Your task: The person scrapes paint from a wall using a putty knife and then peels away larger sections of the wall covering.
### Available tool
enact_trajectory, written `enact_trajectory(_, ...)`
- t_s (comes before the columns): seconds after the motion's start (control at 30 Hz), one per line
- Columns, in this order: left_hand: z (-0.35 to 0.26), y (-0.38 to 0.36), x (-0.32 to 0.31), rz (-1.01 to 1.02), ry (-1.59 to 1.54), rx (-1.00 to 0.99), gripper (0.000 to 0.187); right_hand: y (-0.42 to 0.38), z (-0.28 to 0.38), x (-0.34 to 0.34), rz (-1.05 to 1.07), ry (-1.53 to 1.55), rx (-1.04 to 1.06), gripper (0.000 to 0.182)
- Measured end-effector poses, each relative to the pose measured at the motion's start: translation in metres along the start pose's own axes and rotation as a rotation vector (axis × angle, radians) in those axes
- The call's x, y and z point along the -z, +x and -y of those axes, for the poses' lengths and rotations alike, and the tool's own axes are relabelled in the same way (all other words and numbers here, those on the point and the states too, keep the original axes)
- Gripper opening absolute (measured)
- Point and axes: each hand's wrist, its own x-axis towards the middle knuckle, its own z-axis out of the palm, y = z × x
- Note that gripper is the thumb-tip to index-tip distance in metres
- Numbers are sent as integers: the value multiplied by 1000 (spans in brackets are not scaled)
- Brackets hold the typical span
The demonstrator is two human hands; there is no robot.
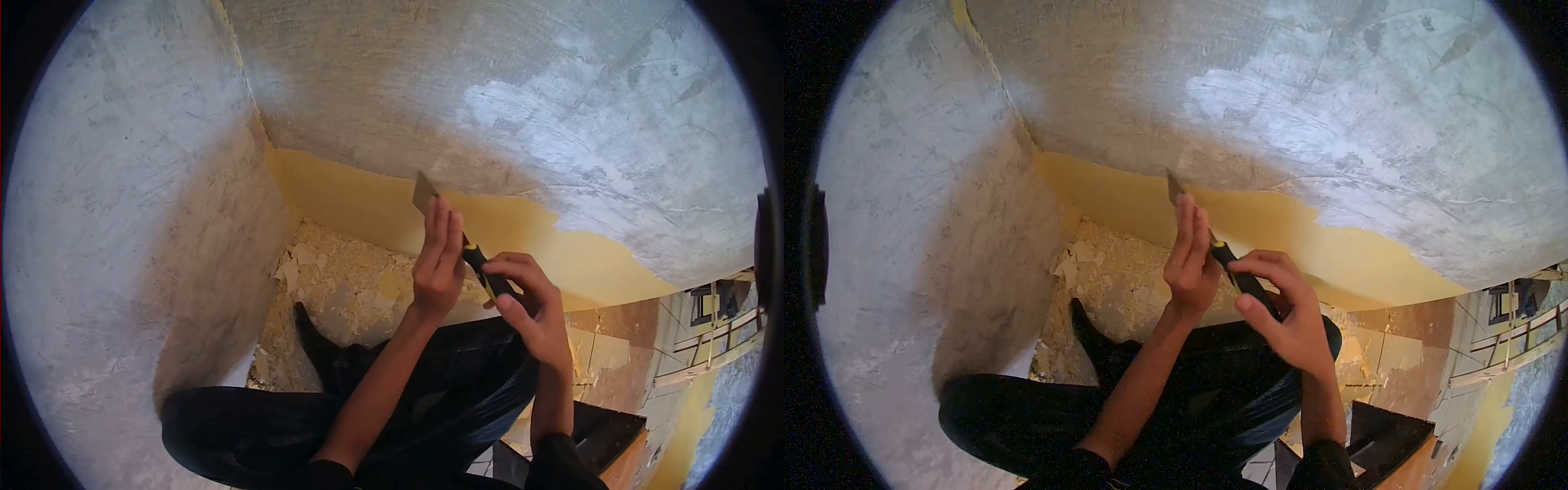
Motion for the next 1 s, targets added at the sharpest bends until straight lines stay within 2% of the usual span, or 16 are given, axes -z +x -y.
enact_trajectory(0.07,-5,-2,-1,46,-6,-66,50,-1,-4,5,36,109,-362,44)
enact_trajectory(0.1,-8,-3,-3,90,-30,-93,52,2,-11,0,5,42,-250,46)
enact_trajectory(0.13,-11,-3,-4,134,-55,-122,53,7,-10,2,3,44,-251,46)
enact_trajectory(0.2,-17,-4,-4,166,-115,-84,54,18,-5,8,109,137,-384,44)
enact_trajectory(0.3,-17,-2,-5,166,-60,-46,52,19,-23,16,131,203,-408,45)
enact_trajectory(0.37,-22,-2,-6,119,-176,161,51,15,-31,19,122,210,-388,46)
enact_trajectory(0.4,-22,-3,-6,124,-176,166,51,13,-36,20,107,214,-369,47)
enact_trajectory(0.47,-20,-2,-7,138,-78,25,53,12,-50,19,98,264,-298,47)
enact_trajectory(0.53,-25,0,-10,148,-51,22,53,14,-50,23,93,312,-223,47)
enact_trajectory(0.6,-24,3,-9,153,-17,18,54,18,-34,31,120,303,-404,45)
enact_trajectory(0.67,-22,6,-7,234,-23,6,55,24,-24,28,102,212,-414,43)
enact_trajectory(0.73,-20,7,-4,193,-8,53,56,27,-26,17,71,122,-432,42)
enact_trajectory(0.83,-11,9,3,165,18,120,60,41,-38,-10,61,-96,-149,37)
enact_trajectory(1.0,-12,9,8,147,45,62,61,28,-31,-15,26,64,-256,39)
